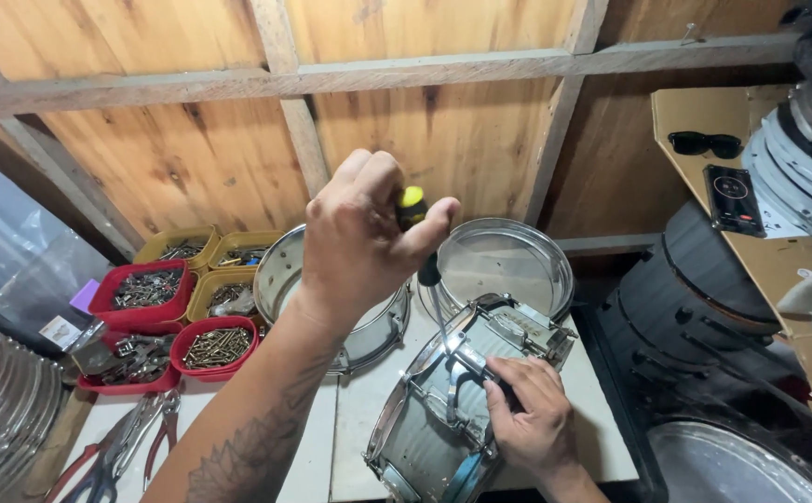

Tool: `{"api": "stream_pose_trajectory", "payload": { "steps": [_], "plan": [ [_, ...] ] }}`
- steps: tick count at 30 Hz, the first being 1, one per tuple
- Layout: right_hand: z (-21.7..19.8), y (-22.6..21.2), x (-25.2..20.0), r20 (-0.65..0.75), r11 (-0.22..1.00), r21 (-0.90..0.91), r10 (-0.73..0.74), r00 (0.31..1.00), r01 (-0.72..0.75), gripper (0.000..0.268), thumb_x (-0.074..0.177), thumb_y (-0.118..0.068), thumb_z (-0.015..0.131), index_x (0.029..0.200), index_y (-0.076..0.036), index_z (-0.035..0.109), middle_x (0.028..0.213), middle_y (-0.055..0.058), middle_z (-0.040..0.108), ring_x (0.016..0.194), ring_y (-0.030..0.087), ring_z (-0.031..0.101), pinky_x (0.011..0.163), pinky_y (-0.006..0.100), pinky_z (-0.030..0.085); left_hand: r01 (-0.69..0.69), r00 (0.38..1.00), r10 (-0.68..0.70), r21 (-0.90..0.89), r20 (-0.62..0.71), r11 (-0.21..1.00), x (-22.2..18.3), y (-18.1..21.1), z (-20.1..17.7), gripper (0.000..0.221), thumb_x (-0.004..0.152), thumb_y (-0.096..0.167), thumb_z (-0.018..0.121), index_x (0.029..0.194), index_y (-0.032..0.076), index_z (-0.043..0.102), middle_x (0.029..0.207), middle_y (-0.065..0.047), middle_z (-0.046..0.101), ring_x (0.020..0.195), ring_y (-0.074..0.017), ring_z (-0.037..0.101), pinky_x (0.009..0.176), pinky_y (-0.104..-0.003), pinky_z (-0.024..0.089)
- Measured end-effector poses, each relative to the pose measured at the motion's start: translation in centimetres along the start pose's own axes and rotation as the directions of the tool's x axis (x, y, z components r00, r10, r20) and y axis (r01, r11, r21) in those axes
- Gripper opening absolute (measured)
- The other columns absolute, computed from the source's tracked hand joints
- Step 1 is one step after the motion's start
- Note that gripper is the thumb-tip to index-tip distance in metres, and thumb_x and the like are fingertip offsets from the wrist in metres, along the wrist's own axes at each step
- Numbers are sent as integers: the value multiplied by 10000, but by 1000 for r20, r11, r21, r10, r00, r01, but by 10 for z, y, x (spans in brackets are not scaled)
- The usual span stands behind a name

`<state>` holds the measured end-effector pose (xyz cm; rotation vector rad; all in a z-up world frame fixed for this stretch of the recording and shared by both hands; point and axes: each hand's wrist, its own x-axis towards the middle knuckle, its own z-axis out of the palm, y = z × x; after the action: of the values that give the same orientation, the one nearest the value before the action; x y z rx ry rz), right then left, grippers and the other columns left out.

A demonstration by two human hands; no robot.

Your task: Disassembling a snare drum shell by removing the hoops, heads, and hardware using a screwdriver and pliers.

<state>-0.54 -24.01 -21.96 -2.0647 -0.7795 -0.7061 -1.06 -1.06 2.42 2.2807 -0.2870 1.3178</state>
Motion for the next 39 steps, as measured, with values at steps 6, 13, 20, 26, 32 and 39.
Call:
{"api": "stream_pose_trajectory", "payload": {
  "steps": [6,13,20,26,32,39],
  "plan": [
    [2,8,-3,14,1000,-14,-3,1000,3,357,877,-188,676,1216,-80,709,1134,103,790,1078,232,753,1097,509,489,-210,977,213,181,-2,961,7,1,-5,313,993,287,627,802,57,536,844,-153,513,657,-325,588,507,-463,528],
    [-3,-1,5,-12,999,13,-34,999,34,355,857,-218,715,1184,-78,733,1119,101,796,1037,233,757,1046,483,513,-221,966,226,-48,130,974,1,-1,8,287,878,13,566,1157,71,537,1031,-160,525,726,-346,621,486,-467,582],
    [-7,-3,9,7,999,27,-22,1000,21,358,848,-213,725,1181,-82,741,1125,100,796,1035,227,754,1051,467,509,139,903,-40,-203,428,969,10,11,-21,410,796,79,519,1195,133,437,1035,-93,637,1014,-262,695,836,-402,519],
    [-17,5,15,111,994,73,66,992,-75,356,871,-251,704,1197,-112,739,1172,107,784,1090,224,747,994,429,588,-30,954,17,37,298,999,5,-1,-11,368,919,450,719,1049,169,520,775,-44,664,634,-257,660,554,-462,554],
    [-45,-17,63,235,873,186,407,883,-451,286,873,-219,712,1130,-129,796,1124,91,820,844,186,797,713,279,663,-95,967,62,122,248,988,4,8,-8,364,920,442,544,776,108,515,752,-49,566,628,-254,592,492,-414,507],
    [-46,-34,86,202,719,371,556,806,-588,173,890,-113,730,1020,-69,835,1024,85,828,841,163,764,569,263,674,-182,959,214,-174,185,968,0,8,-11,378,871,79,628,1227,55,502,853,-96,697,705,-262,684,659,-445,603]
  ]
}}
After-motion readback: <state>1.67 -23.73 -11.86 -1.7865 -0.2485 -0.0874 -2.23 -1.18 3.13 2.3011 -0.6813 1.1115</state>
